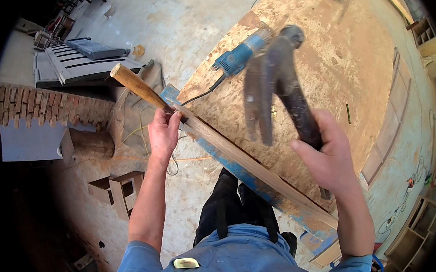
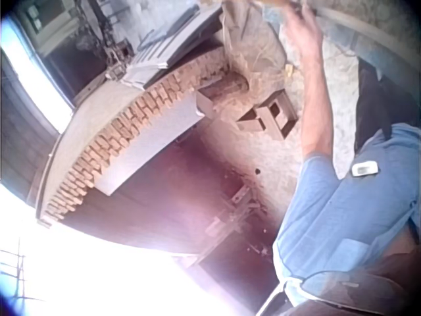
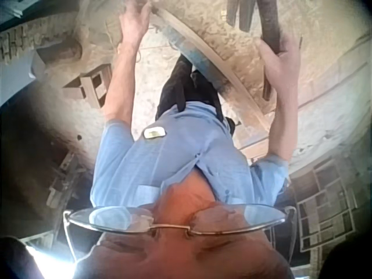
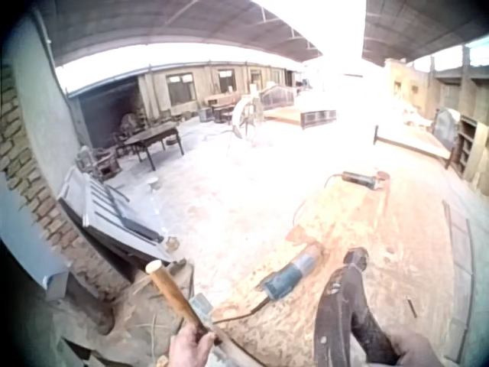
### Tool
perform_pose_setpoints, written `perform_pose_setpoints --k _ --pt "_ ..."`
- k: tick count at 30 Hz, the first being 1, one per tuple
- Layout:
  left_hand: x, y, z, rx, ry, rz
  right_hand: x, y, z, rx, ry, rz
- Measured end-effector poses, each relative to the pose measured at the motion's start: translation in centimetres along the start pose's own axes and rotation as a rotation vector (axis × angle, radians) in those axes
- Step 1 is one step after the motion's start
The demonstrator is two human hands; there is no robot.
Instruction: The person hammers nails into a wooden frame using a hammer and then uses a handheld electric router to shape the edges of the wood. The person works at a workbench in a workshop.
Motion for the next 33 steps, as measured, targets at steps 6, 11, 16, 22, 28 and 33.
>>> perform_pose_setpoints --k 6,11,16,22,28,33 --pt "0.5 -0.4 -0.4 -0.042 0.038 -0.135 -0.8 -6.7 -4.0 0.179 -0.074 0.24" --pt "0.9 -0.6 -0.6 -0.123 0.032 -0.112 -1.3 -10.4 -6.3 0.381 -0.123 0.51" --pt "1.1 0.0 -0.7 -0.104 0.119 -0.271 -1.4 -13.4 -7.7 0.552 -0.144 0.606" --pt "1.3 0.2 -0.6 -0.166 0.113 -0.297 -1.8 -14.6 -8.7 0.837 -0.221 0.482" --pt "1.5 -0.1 -0.7 -0.133 0.135 -0.322 -0.4 -16.4 -7.5 0.598 -0.172 0.587" --pt "1.3 0.6 -0.9 -0.155 0.123 -0.317 -1.2 -15.1 -8.7 0.914 -0.23 0.451"
Point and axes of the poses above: each hand's wrist, its own x-axis away from the middle knuckle, its own z-axis out of the back of the hand, y = z × x, the point moved 3 cm from there along -x, towards the middle knuckle, and after that the axes turned 12 degrees about -z, right-handed, at the moved point
